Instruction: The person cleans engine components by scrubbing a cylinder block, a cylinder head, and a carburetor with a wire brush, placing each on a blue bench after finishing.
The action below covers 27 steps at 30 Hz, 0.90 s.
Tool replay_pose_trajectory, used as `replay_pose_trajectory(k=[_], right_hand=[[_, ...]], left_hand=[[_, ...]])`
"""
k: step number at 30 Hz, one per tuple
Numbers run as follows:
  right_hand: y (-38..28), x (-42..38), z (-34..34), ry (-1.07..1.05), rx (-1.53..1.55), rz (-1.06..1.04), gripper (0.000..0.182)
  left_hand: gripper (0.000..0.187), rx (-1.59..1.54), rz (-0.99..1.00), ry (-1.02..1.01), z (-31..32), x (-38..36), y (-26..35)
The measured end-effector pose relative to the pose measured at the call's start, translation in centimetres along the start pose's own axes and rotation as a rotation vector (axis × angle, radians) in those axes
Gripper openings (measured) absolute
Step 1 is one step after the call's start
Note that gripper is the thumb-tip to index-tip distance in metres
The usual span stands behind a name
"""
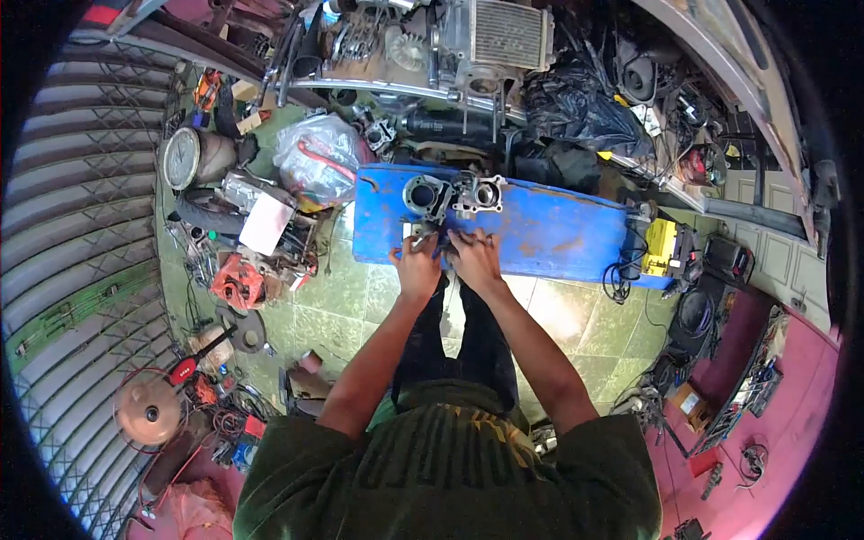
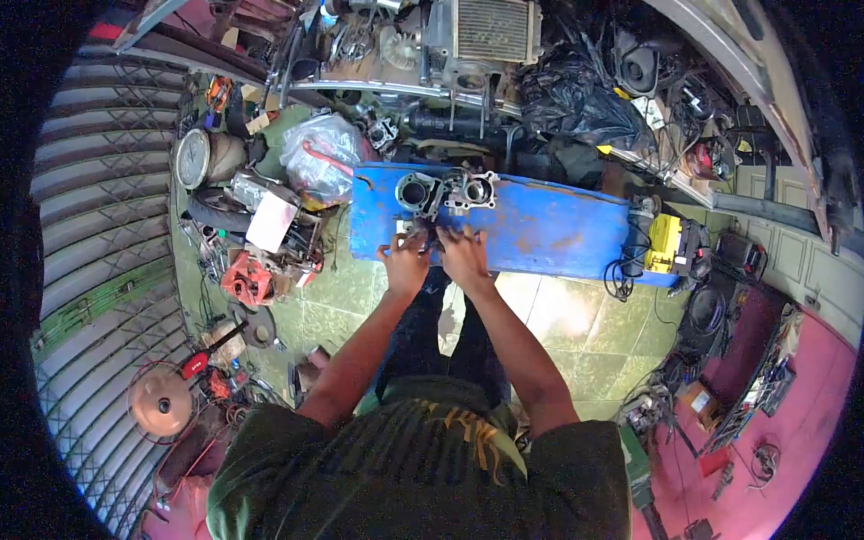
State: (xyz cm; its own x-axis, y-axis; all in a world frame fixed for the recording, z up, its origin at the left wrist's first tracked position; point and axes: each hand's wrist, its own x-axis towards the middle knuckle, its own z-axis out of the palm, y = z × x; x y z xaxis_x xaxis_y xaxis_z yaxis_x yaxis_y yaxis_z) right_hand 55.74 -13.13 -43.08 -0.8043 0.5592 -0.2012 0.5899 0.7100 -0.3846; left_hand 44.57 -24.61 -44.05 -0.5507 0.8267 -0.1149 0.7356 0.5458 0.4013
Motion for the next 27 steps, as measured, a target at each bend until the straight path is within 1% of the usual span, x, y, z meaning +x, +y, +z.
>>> replay_pose_trajectory(k=[2, 4, 5, 6, 7, 8, 9, 10, 12, 14, 15, 17, 18, 20, 21, 23, 27], right_hand=[[-0.1, 0.3, 0.7, -0.027, 0.004, 0.021, 0.049], [-0.6, 0.3, 1.1, -0.058, 0.014, 0.046, 0.049], [-0.8, 0.4, 1.2, -0.060, 0.023, 0.021, 0.049], [-0.9, 0.5, 1.7, -0.058, 0.032, -0.006, 0.048], [-1.2, 0.6, 2.1, 0.083, 0.037, -0.083, 0.045], [-1.5, 0.6, 2.5, 0.079, 0.041, -0.085, 0.045], [-1.9, 0.6, 2.6, 0.111, 0.016, -0.100, 0.044], [-2.3, 0.8, 2.6, 0.145, -0.010, -0.117, 0.044], [-2.8, 1.3, 3.4, 0.173, -0.023, -0.121, 0.043], [-3.0, 2.1, 4.7, 0.183, -0.108, -0.083, 0.044], [-3.2, 2.4, 5.0, 0.180, -0.108, -0.084, 0.044], [-3.6, 2.9, 5.6, 0.089, -0.142, -0.020, 0.039], [-3.7, 3.0, 5.8, 0.085, -0.140, -0.023, 0.039], [-3.7, 3.3, 6.0, 0.105, -0.106, 0.007, 0.035], [-3.8, 3.5, 5.9, 0.106, -0.105, 0.010, 0.035], [-3.9, 3.8, 5.4, 0.149, 0.069, 0.006, 0.036], [-3.6, 4.0, 4.9, 0.254, 0.151, 0.023, 0.037]], left_hand=[[0.047, 0.008, -0.029, 0.007, 0.3, -0.5, -0.3], [0.047, 0.013, -0.074, 0.074, 0.4, -0.4, -0.9], [0.047, -0.033, -0.103, 0.126, 0.2, -0.4, -1.2], [0.047, -0.031, -0.105, 0.119, 0.3, -0.8, -1.6], [0.047, -0.015, -0.186, 0.113, 0.4, -1.0, -2.1], [0.048, 0.001, -0.267, 0.108, 0.5, -1.3, -2.5], [0.049, 0.013, -0.283, 0.085, 0.6, -1.7, -3.1], [0.049, 0.017, -0.288, 0.086, 1.0, -1.9, -3.5], [0.049, 0.034, -0.299, 0.015, 1.5, -2.3, -4.1], [0.049, 0.017, -0.275, 0.038, 2.4, -2.1, -4.3], [0.048, -0.022, -0.267, 0.060, 2.6, -1.7, -4.2], [0.047, -0.093, -0.245, 0.096, 2.9, -0.8, -4.4], [0.047, -0.092, -0.249, 0.094, 3.1, -0.6, -4.4], [0.043, -0.087, -0.251, 0.113, 3.3, -0.2, -4.3], [0.043, -0.086, -0.248, 0.112, 3.3, -0.2, -4.2], [0.040, -0.154, -0.321, 0.108, 3.2, 0.1, -4.0], [0.040, -0.169, -0.334, 0.111, 2.4, 0.3, -3.3]])
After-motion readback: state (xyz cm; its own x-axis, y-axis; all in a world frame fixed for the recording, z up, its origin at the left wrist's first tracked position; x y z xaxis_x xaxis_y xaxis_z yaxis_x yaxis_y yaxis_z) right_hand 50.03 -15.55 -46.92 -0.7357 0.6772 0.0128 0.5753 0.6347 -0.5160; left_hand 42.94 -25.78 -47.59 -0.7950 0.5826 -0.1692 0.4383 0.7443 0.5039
